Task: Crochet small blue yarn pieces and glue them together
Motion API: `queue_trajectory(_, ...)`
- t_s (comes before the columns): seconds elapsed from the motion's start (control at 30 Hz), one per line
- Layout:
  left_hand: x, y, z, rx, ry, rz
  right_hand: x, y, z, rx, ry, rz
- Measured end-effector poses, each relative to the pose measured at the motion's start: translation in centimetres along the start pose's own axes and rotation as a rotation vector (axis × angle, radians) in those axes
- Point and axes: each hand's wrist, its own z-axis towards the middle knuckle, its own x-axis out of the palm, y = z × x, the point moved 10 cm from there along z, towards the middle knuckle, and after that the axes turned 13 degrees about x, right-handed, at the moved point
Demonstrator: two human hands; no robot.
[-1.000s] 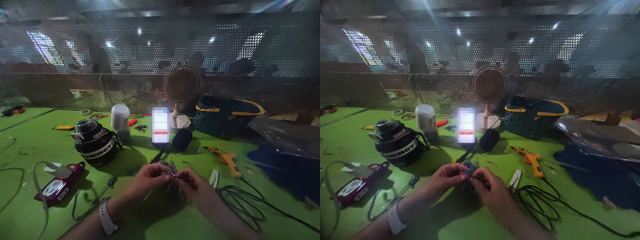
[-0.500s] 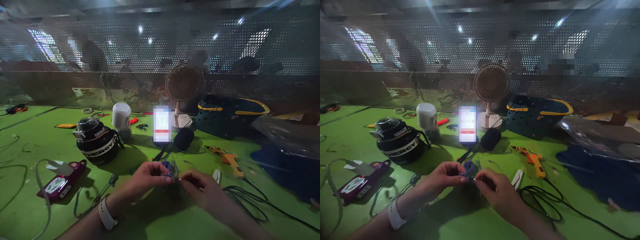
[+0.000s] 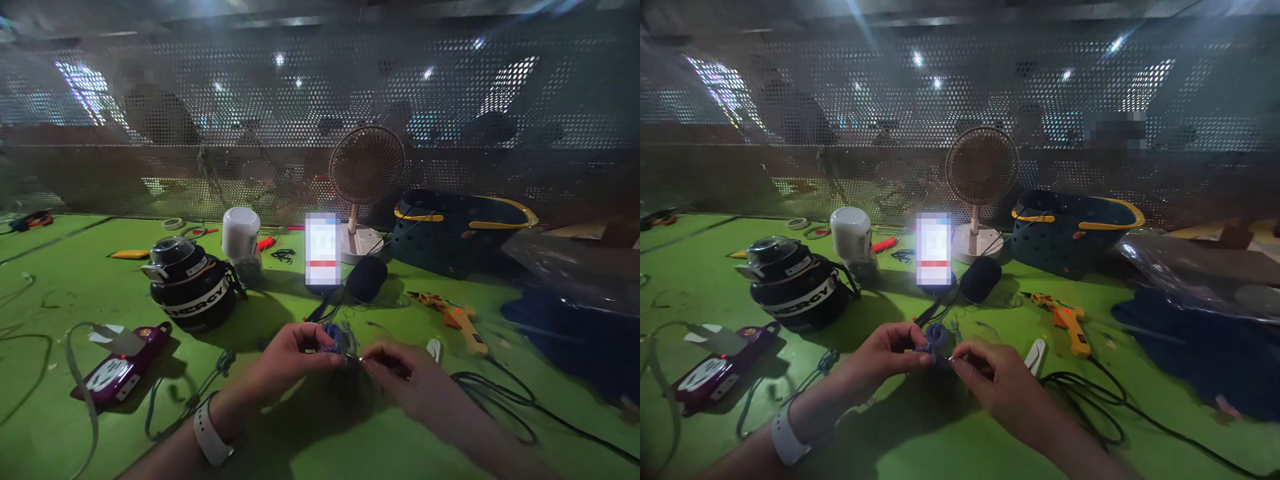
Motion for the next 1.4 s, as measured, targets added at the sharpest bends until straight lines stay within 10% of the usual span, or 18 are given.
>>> queue_trajectory(0.6,-0.5,0.0,0.2,-0.016,-0.025,0.041,-1.6,1.1,-0.4,0.007,-0.040,-0.153)
queue_trajectory(1.13,-0.3,0.9,0.2,-0.047,0.008,0.055,-0.2,-0.1,-0.8,0.166,0.241,-0.002)
queue_trajectory(1.3,-0.2,0.7,0.0,-0.053,-0.019,0.001,-1.4,0.2,-0.4,0.082,0.137,-0.062)
queue_trajectory(1.4,-0.3,0.7,-0.1,-0.063,-0.046,-0.021,-3.5,1.8,-0.3,-0.103,-0.136,-0.283)
